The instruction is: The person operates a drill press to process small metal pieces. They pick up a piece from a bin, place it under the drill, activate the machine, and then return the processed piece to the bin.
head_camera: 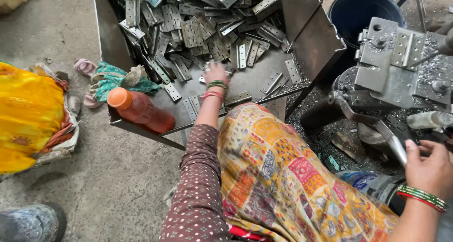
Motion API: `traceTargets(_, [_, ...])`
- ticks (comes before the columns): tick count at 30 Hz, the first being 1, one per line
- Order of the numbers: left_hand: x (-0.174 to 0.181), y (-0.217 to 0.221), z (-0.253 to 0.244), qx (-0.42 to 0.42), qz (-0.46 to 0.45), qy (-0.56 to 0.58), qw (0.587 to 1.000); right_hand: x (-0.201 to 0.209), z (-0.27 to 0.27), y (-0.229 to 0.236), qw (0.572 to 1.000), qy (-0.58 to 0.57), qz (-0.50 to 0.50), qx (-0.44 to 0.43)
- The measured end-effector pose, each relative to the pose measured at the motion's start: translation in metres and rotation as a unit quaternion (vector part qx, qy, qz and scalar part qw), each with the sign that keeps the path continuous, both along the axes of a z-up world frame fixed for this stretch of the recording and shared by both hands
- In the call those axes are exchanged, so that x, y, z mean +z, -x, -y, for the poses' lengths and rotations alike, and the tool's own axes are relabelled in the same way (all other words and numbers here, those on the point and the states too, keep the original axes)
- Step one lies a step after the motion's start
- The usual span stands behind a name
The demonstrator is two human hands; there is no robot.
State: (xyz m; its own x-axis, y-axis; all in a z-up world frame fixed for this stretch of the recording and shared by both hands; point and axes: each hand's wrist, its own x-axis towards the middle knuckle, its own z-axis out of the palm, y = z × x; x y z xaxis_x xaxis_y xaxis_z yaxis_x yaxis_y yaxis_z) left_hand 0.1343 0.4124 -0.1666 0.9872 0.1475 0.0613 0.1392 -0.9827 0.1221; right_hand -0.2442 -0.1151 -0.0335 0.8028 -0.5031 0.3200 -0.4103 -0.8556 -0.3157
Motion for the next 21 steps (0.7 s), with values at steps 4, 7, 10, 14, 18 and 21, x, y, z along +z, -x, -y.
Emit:
traceTargets(4, [-0.037, -0.022, -0.06, -0.038, 0.002, 0.089, 0.995, 0.003, -0.002, 0.006, 1.0, 0.002, -0.01, -0.007])
traceTargets(7, [-0.041, -0.034, -0.077, -0.045, -0.061, 0.15, 0.986, 0.004, -0.004, 0.005, 1.0, 0.018, -0.024, -0.009])
traceTargets(10, [-0.039, -0.04, -0.087, -0.043, -0.085, 0.192, 0.977, 0.003, -0.005, 0.004, 1.0, -0.004, -0.024, -0.012])
traceTargets(14, [-0.034, -0.032, -0.088, -0.048, -0.025, 0.188, 0.981, 0.001, -0.005, 0.006, 0.999, 0.012, -0.028, -0.011])
traceTargets(18, [-0.037, -0.018, -0.081, -0.116, -0.028, 0.161, 0.98, 0.003, -0.005, 0.006, 0.997, 0.058, -0.041, -0.01])
traceTargets(21, [-0.039, -0.009, -0.079, -0.112, -0.016, 0.182, 0.977, 0.007, -0.007, 0.009, 0.997, 0.064, -0.047, -0.009])
